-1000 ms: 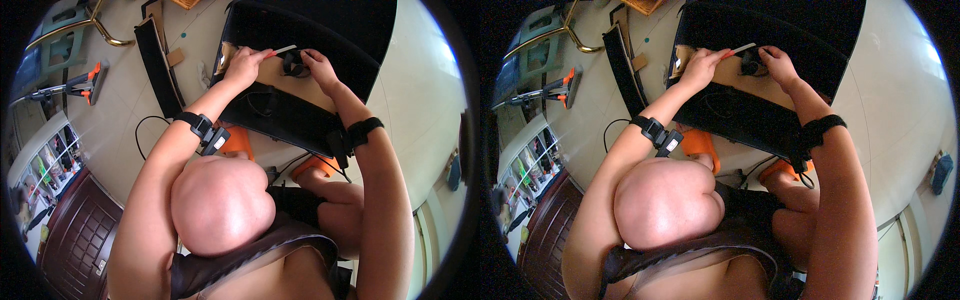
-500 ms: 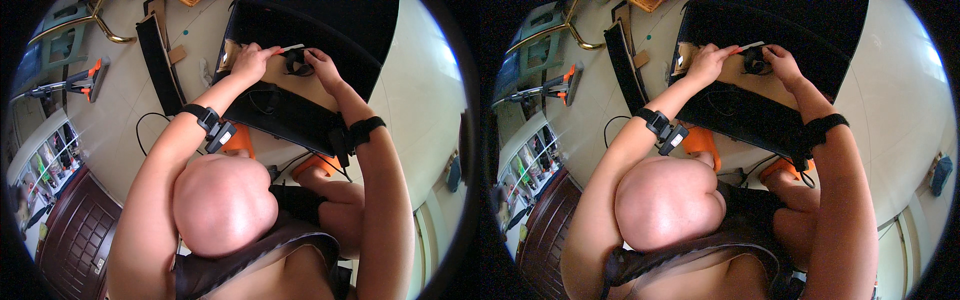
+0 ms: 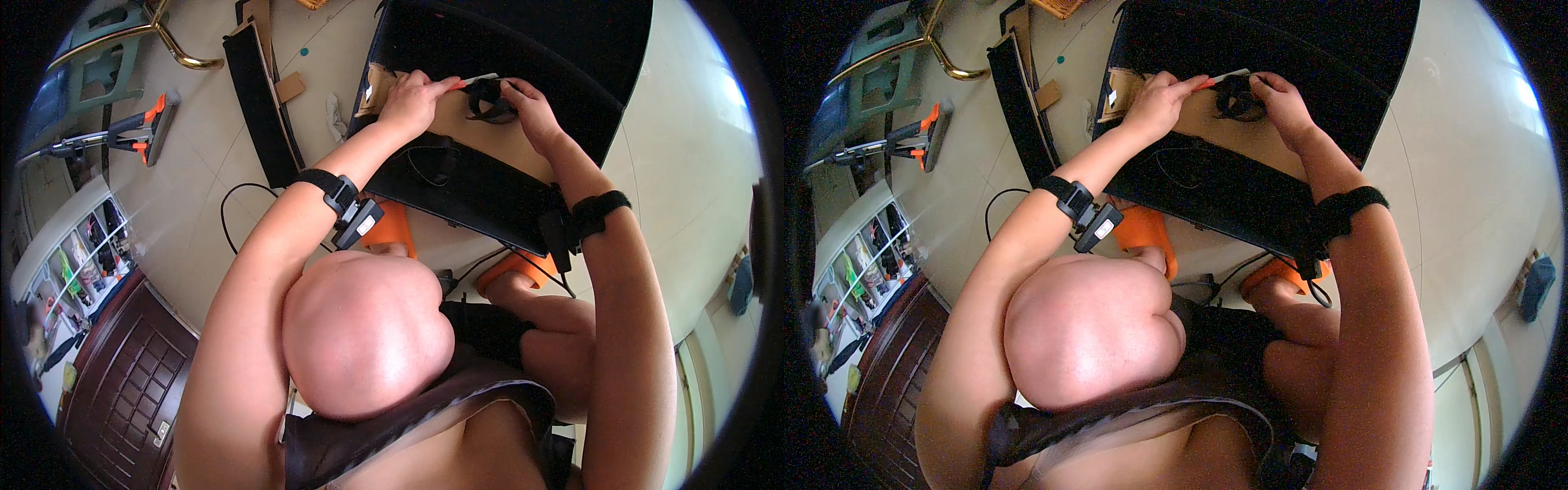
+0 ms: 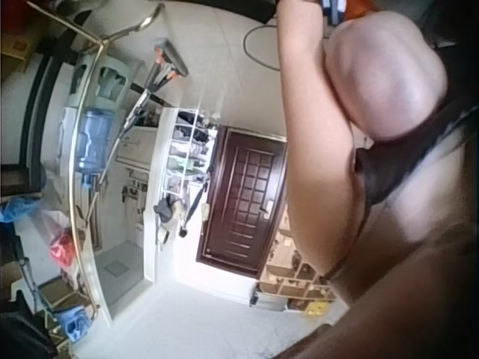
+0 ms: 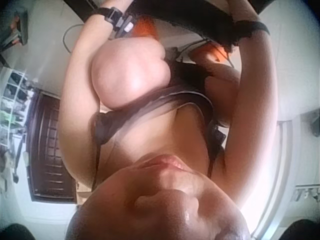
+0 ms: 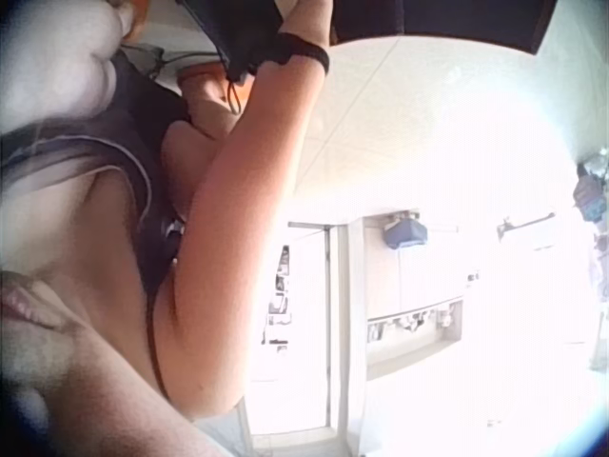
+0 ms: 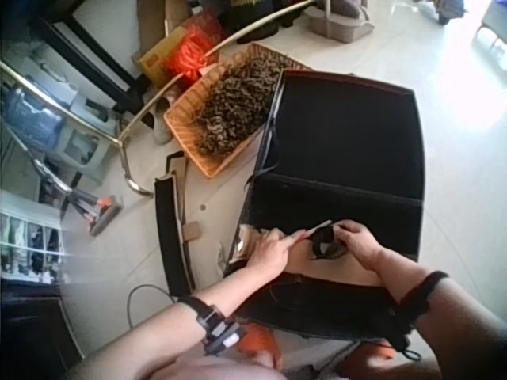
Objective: The person uses a red utility knife to cut the tape and remove the cardboard backing from a black box. They then remove a black plastic frame and a black foam insert from inside the box.
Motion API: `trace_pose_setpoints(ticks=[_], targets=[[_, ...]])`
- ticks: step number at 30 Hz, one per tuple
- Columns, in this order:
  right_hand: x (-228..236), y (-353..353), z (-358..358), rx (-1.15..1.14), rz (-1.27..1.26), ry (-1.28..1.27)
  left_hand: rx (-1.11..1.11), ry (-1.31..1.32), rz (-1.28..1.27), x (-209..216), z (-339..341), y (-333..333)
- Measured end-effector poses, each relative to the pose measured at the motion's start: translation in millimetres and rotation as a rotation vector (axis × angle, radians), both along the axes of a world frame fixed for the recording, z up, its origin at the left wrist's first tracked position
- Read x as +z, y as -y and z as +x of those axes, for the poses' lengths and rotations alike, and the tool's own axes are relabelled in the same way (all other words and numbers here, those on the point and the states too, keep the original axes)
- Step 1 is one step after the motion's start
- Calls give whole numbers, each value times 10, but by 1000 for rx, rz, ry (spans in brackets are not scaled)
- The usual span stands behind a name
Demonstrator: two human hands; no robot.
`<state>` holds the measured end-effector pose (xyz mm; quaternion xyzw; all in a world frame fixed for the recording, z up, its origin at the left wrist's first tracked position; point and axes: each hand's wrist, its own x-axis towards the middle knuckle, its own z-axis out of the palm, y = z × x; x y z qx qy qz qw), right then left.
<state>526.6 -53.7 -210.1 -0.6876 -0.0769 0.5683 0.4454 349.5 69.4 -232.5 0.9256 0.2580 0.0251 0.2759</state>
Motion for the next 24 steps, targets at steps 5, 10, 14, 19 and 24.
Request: trace_pose_setpoints(ticks=[5, 10, 14, 19, 24], targets=[[-56, 0, 24, 120, 37, 88, 62, -25, -39, 18, 67, 32], [-47, -31, -50, 604, 93, 1020, 172, 69, -134, -6, 15, 35], [165, -80, -130, 751, 248, 1310, 172, 50, -150, 18, 6, 20], [187, -113, -296, 949, 166, 1313, 158, 72, -161, 16, 17, 19], [341, -203, -374, 995, -257, 1113, 139, 96, -149, -19, -12, 8]])
